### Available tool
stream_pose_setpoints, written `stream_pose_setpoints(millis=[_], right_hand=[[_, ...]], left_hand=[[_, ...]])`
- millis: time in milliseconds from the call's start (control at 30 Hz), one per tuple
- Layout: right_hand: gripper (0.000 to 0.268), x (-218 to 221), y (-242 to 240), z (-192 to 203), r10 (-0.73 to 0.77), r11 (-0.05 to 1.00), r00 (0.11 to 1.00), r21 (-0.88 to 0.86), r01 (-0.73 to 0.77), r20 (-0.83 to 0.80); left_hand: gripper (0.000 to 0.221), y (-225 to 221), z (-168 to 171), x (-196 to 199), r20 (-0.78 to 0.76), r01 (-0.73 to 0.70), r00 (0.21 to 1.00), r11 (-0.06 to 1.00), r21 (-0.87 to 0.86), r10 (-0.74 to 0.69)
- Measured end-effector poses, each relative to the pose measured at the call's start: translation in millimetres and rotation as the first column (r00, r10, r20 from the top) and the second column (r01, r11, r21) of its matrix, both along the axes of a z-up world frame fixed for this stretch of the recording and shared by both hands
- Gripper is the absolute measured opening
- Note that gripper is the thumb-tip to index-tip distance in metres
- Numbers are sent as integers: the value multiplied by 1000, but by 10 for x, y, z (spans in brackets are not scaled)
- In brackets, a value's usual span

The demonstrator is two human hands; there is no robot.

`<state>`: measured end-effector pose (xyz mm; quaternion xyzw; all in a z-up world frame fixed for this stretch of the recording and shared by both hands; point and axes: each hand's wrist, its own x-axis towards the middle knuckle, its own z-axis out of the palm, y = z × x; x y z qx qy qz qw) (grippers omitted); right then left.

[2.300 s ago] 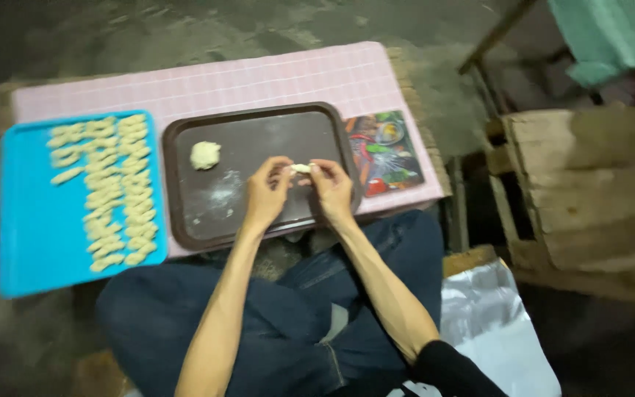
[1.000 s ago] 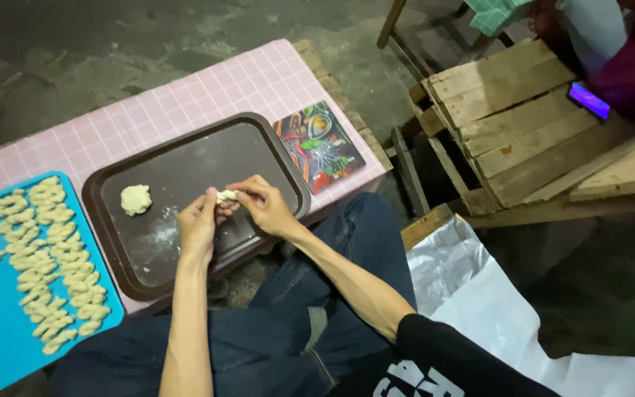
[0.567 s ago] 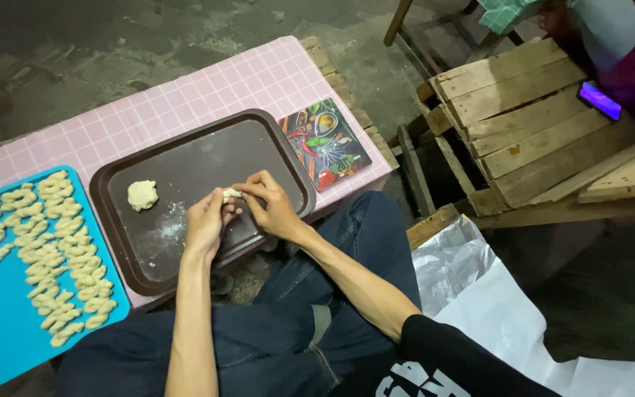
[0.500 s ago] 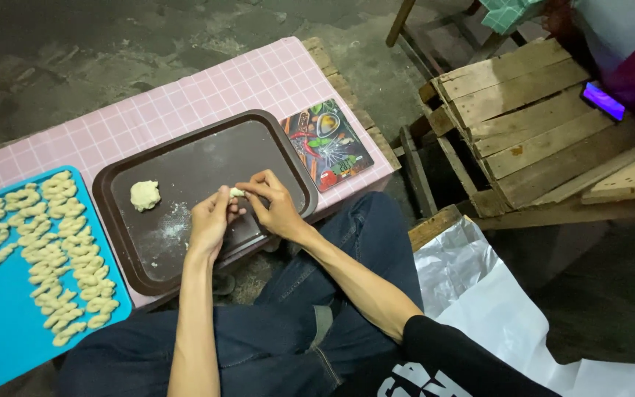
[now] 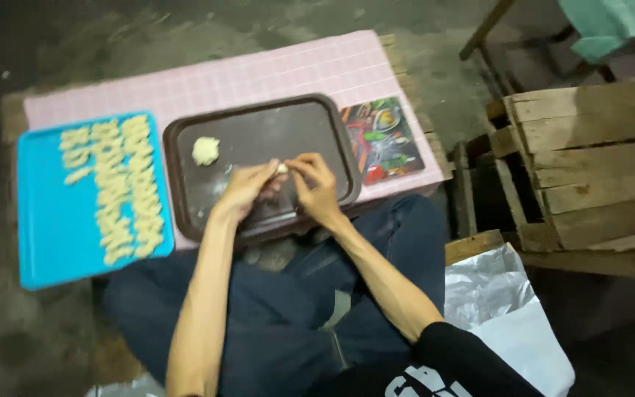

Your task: Rolling small pieces of dough into thin strips and twisting them into decorative shapes on a tray.

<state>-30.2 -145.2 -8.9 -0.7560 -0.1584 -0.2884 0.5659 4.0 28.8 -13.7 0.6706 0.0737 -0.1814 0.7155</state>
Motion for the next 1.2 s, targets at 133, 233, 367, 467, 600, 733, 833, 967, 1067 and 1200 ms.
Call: stream_pose_setpoints(millis=[133,233,367,467,600,733,833,967,1067,1200], right_hand=[[30,-105,27,164,-27,999,995,-20,29,95],[27,-196,93,236,1,1000,994,-23,2,111],[25,-318,217,290,69,998,991,-8,-69,114],[29,-385,289,356,155,988,983,-18,-154,101],[29,-480,311,347,208,977,978,-56,-207,10],[32,-420,255,168,302,948,945,-70,-312,-125],[30,-378,261,116,310,933,934,-129,-335,-178],[25,-398,299,135,341,901,904,-185,-393,-257],[27,-358,265,98,336,888,890,-211,-409,-309],[27,-327,326,132,334,862,848,-230,-452,-412]], left_hand=[[27,70,335,-26,46,187,982,979,-81,-184],[21,154,418,20,129,345,926,934,94,-355],[19,284,393,9,82,348,923,906,241,-377],[22,472,335,14,114,329,912,867,374,-395],[22,966,170,28,285,224,841,775,591,-461],[27,1919,-26,120,407,-34,856,750,660,-319],[31,3003,-619,391,379,-242,896,460,854,-232],[25,3856,-1003,391,376,-333,913,238,912,-161],[22,3794,-830,322,506,-468,831,203,860,-232],[14,3476,-533,242,612,-620,693,118,776,-380]])
